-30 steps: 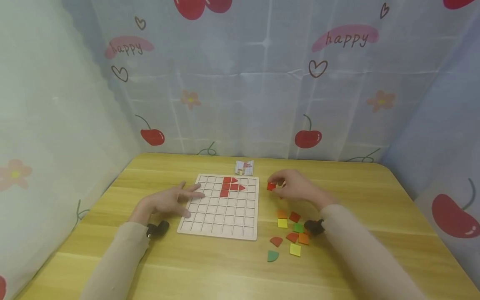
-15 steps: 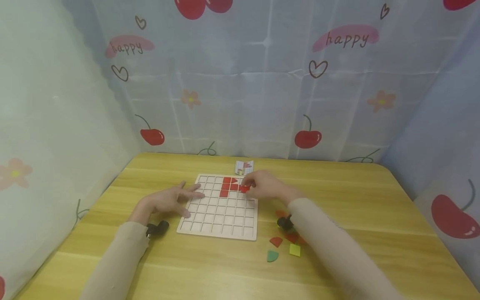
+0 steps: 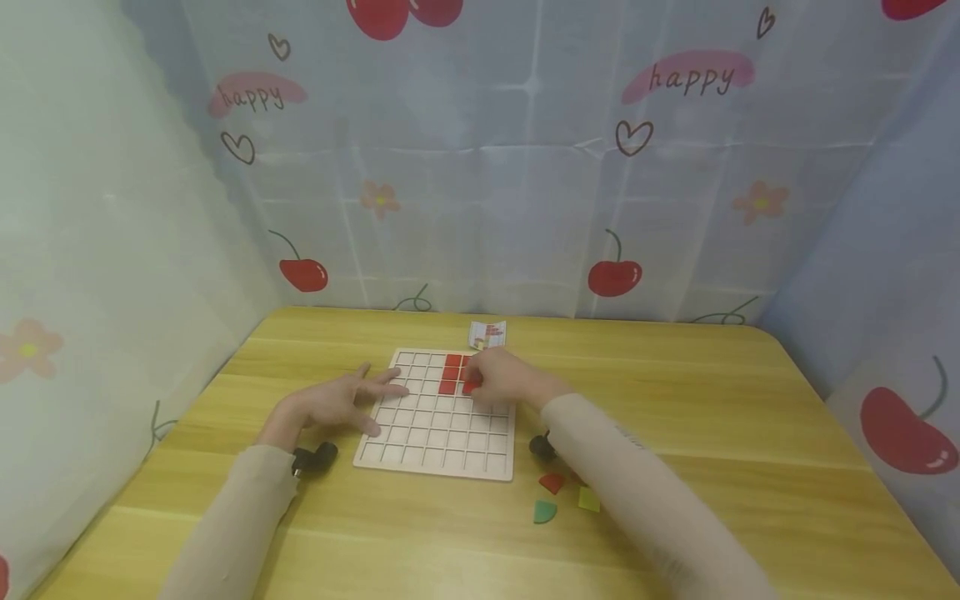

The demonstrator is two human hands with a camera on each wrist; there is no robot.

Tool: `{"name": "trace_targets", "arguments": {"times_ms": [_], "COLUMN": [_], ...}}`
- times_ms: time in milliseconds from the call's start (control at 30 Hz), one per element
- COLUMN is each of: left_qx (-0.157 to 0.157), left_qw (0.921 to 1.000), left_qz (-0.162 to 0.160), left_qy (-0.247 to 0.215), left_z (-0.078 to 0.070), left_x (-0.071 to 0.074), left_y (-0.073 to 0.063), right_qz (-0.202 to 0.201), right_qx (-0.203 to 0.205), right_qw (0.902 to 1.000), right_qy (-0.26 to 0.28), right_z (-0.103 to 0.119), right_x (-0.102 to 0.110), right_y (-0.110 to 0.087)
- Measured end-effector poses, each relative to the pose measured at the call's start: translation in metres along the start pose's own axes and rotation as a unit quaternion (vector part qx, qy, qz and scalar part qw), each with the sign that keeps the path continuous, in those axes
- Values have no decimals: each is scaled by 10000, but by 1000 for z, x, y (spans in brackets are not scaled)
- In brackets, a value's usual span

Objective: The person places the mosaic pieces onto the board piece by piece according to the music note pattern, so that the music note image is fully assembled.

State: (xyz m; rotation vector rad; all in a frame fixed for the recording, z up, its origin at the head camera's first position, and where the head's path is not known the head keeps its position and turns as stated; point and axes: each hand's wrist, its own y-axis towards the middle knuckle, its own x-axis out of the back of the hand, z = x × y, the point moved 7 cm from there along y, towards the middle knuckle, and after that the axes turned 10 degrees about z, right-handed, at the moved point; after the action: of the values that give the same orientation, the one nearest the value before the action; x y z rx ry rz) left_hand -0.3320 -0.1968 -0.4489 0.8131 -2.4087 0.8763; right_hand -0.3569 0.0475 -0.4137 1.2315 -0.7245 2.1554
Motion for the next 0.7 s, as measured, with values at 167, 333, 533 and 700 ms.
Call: {"name": "trace_targets", "arguments": {"times_ms": [167,333,533,700], "left_qx": [-16,-33,-25,-24], "left_qw": [10000,10000,10000,10000], "left_qz": [18,7,4,28], "left_qy": [0,48,45,35], "left_z": [0,1,1,-1], "left_x": [0,1,1,1], "left_y": [0,0,0,-1], "right_qz": [74,63,23,-55], "right_qx": [125,41,171,209], "right_qw": [9997,9997,9998,9996], "right_qy": [-216,-252,-58,165], "right_z": [8,10,11,6], "right_x": [-2,-3,-1,10], "right_y": [1,1,-2,-14]}}
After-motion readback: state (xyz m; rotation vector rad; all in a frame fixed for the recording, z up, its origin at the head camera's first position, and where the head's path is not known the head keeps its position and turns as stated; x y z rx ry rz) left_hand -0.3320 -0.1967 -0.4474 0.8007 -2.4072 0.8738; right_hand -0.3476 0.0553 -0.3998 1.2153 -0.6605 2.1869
